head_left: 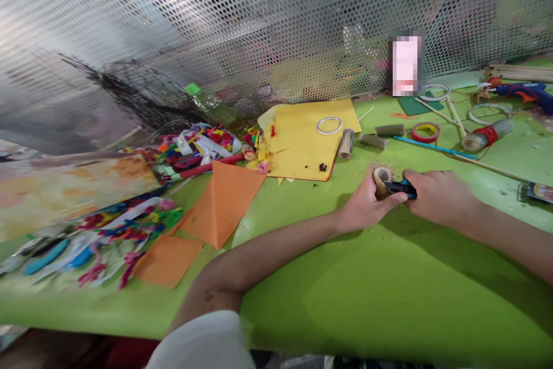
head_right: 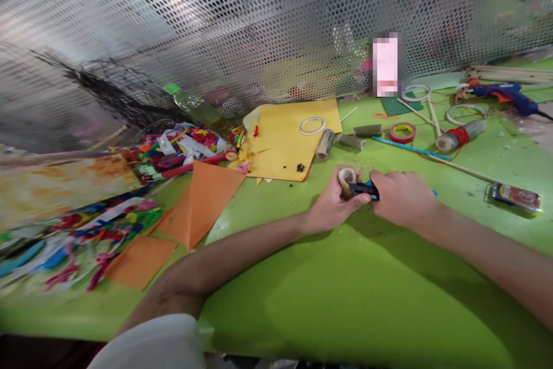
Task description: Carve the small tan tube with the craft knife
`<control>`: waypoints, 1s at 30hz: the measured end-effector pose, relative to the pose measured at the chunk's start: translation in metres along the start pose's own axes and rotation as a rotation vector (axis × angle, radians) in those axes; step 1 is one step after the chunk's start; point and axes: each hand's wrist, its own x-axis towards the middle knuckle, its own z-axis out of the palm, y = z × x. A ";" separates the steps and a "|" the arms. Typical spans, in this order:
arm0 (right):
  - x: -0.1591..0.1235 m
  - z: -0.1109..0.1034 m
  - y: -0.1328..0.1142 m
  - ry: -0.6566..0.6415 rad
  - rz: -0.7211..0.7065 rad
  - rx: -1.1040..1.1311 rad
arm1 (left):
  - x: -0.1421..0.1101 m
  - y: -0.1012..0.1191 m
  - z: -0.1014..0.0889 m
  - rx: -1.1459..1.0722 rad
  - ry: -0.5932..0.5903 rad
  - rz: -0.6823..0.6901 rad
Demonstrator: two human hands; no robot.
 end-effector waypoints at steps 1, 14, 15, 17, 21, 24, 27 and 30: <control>0.000 0.000 0.000 0.003 -0.001 0.000 | 0.000 0.000 0.000 0.013 0.006 -0.010; 0.000 0.003 -0.002 0.017 -0.011 -0.015 | -0.001 -0.002 -0.001 0.102 0.053 -0.003; 0.000 0.004 -0.002 0.023 -0.011 -0.010 | -0.001 -0.002 -0.001 0.103 0.058 0.002; 0.000 0.006 -0.002 0.036 -0.010 -0.002 | -0.001 -0.003 -0.001 0.108 0.065 0.000; 0.001 0.007 -0.002 0.045 -0.003 -0.005 | -0.002 -0.004 -0.001 0.119 0.078 -0.031; 0.000 0.008 -0.003 0.059 -0.002 -0.011 | -0.002 -0.002 -0.001 0.122 0.085 -0.045; 0.001 0.008 -0.003 0.069 0.013 -0.007 | -0.002 0.000 -0.001 0.108 0.094 -0.051; 0.001 0.007 -0.004 0.060 0.051 0.018 | -0.001 0.000 -0.001 0.069 0.109 -0.060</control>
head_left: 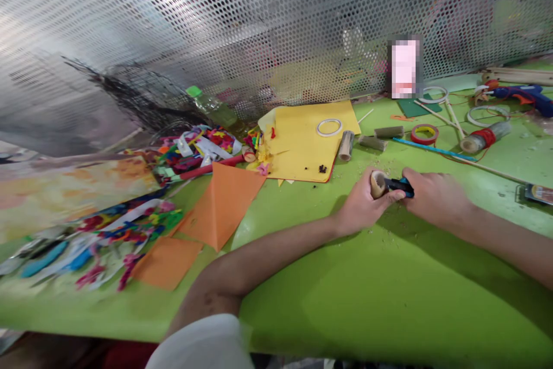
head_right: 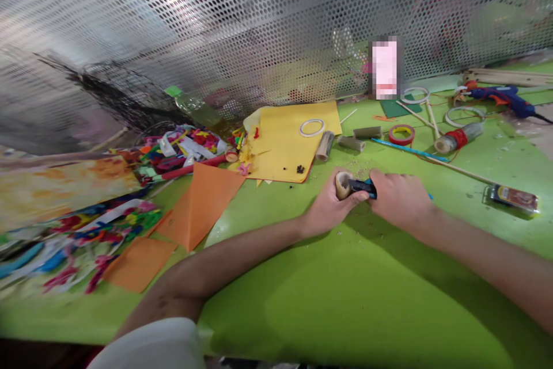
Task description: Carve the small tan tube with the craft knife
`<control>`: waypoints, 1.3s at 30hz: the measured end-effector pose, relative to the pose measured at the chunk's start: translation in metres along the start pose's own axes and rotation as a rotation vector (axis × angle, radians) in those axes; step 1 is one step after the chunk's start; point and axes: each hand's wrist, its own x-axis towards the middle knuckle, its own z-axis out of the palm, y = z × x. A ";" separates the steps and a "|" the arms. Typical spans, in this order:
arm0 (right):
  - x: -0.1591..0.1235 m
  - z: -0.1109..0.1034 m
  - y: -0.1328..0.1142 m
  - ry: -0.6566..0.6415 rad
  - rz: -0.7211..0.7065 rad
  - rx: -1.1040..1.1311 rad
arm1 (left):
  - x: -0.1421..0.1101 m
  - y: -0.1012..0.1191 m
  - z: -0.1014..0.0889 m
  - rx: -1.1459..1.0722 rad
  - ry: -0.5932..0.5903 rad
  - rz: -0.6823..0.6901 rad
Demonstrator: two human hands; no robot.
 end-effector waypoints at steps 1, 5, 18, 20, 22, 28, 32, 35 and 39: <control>0.000 -0.001 0.000 -0.004 0.011 0.008 | 0.000 0.000 0.000 -0.016 0.002 -0.003; 0.000 -0.003 0.000 -0.024 0.001 0.020 | 0.001 0.000 0.001 -0.101 -0.010 0.011; 0.002 -0.004 0.002 -0.056 -0.057 0.030 | 0.001 0.002 0.001 -0.159 -0.063 0.027; 0.001 -0.004 0.001 -0.069 -0.053 0.023 | 0.001 0.002 0.001 -0.132 -0.059 0.022; 0.001 -0.004 0.001 -0.080 -0.046 0.013 | 0.001 0.001 0.001 -0.100 -0.041 0.025; 0.000 -0.002 0.001 -0.052 -0.031 0.006 | 0.000 -0.001 0.001 -0.032 -0.001 0.017; 0.000 0.000 0.001 -0.035 -0.017 -0.002 | 0.000 -0.004 0.000 0.020 0.008 0.013; 0.001 0.001 0.001 -0.038 -0.007 -0.012 | 0.000 -0.004 -0.001 0.044 0.009 0.000; 0.002 0.002 0.000 -0.050 0.010 -0.018 | 0.001 -0.003 -0.001 0.063 0.005 -0.031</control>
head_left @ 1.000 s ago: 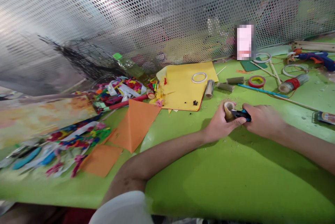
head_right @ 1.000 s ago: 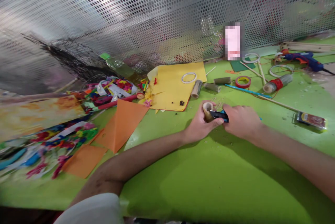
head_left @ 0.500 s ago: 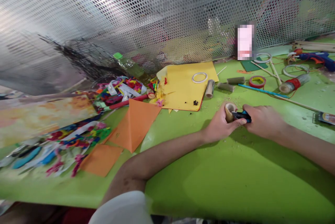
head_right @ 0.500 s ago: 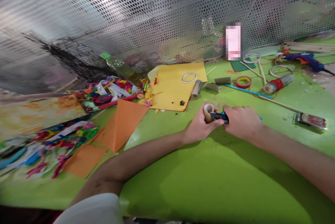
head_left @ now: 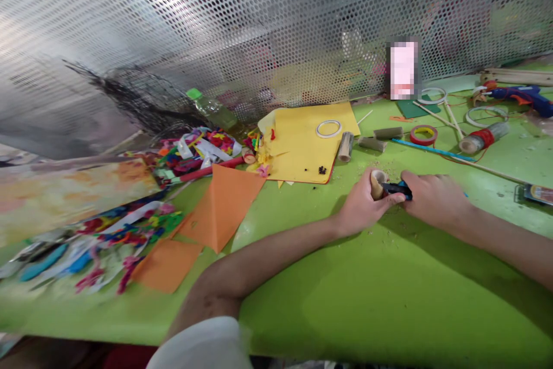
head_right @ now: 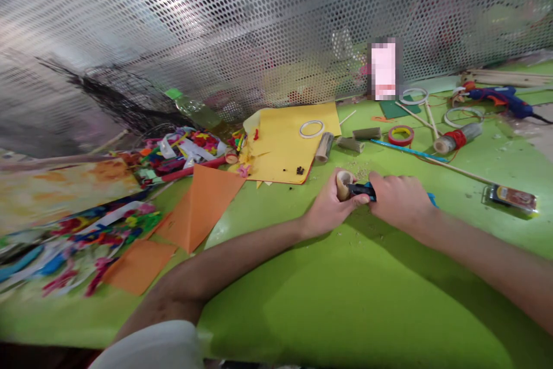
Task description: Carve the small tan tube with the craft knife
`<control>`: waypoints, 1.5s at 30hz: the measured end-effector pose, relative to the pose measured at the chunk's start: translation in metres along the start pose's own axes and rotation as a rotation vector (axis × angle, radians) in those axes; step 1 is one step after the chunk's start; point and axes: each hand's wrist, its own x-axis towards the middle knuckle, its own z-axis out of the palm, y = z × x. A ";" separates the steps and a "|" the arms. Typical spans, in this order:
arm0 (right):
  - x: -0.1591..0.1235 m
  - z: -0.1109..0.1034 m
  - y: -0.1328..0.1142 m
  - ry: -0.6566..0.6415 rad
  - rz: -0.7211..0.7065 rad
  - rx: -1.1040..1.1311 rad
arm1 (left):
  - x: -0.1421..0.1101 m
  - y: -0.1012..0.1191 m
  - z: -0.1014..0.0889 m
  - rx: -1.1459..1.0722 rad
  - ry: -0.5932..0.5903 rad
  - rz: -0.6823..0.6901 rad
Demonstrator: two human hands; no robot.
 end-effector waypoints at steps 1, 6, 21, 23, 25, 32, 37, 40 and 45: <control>0.000 0.000 0.000 -0.003 0.003 0.001 | 0.000 0.000 0.000 0.004 0.004 -0.006; 0.001 0.000 0.000 -0.012 0.010 0.012 | 0.001 0.001 0.000 0.023 0.034 -0.039; 0.002 0.000 0.003 -0.031 -0.046 0.018 | 0.000 0.001 0.001 -0.018 -0.032 0.068; 0.002 0.000 0.003 -0.032 -0.044 0.017 | 0.000 0.000 0.001 0.019 -0.030 0.054; 0.002 0.001 0.003 -0.028 -0.038 0.014 | -0.001 0.000 0.000 0.057 -0.022 0.050; 0.002 0.003 0.003 -0.013 -0.025 -0.011 | -0.002 0.007 -0.001 0.118 -0.007 -0.010; 0.002 0.002 0.001 -0.003 -0.010 -0.025 | -0.001 0.007 0.000 0.100 0.009 -0.021; 0.003 0.000 0.001 -0.022 0.020 0.005 | 0.000 0.004 0.000 0.086 0.027 -0.014; 0.003 -0.001 0.002 -0.014 0.025 0.023 | 0.002 0.002 0.000 0.013 0.027 -0.022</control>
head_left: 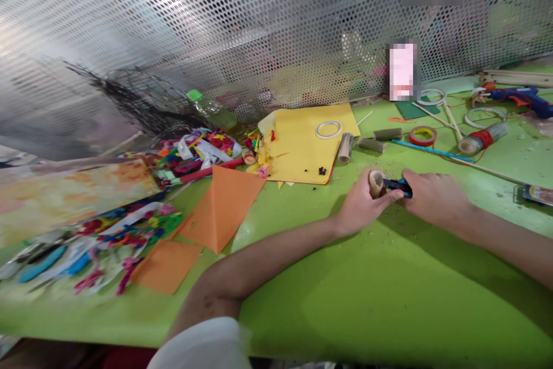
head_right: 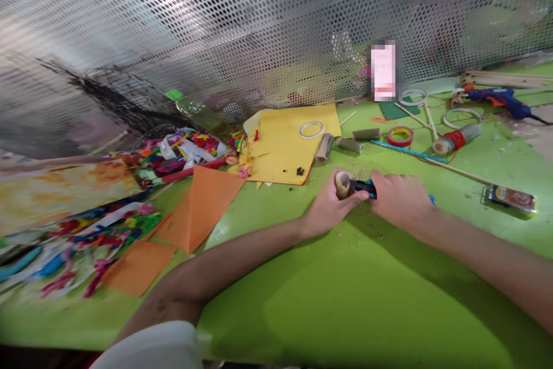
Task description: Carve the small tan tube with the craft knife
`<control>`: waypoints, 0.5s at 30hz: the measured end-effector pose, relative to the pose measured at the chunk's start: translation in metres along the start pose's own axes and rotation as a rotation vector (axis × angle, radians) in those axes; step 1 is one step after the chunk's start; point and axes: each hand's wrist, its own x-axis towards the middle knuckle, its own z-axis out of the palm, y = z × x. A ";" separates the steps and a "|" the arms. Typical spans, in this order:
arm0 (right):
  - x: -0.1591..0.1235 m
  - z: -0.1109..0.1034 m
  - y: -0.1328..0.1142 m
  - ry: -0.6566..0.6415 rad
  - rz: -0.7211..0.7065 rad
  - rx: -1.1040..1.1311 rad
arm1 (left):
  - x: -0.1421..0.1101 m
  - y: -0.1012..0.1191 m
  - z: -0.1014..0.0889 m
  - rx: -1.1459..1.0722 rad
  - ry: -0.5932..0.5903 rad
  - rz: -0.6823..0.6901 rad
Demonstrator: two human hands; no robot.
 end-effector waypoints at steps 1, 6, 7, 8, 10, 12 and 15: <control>0.000 0.000 0.000 0.002 -0.014 -0.001 | 0.000 0.000 0.000 -0.024 -0.001 0.006; -0.002 -0.002 0.002 -0.011 -0.112 -0.010 | -0.001 0.001 0.001 -0.118 -0.030 0.084; -0.002 -0.002 0.002 -0.012 -0.121 -0.012 | -0.001 0.001 0.001 -0.129 -0.037 0.088; -0.003 -0.003 0.002 -0.015 -0.127 -0.012 | -0.001 0.001 0.002 -0.138 -0.044 0.088; -0.003 -0.003 0.003 -0.023 -0.138 -0.012 | -0.001 0.002 0.002 -0.148 -0.054 0.089; -0.003 -0.004 0.003 -0.031 -0.149 -0.012 | -0.001 0.002 0.001 -0.154 -0.064 0.094; -0.003 -0.004 0.002 -0.031 -0.164 -0.012 | -0.002 0.000 0.001 -0.165 -0.078 0.099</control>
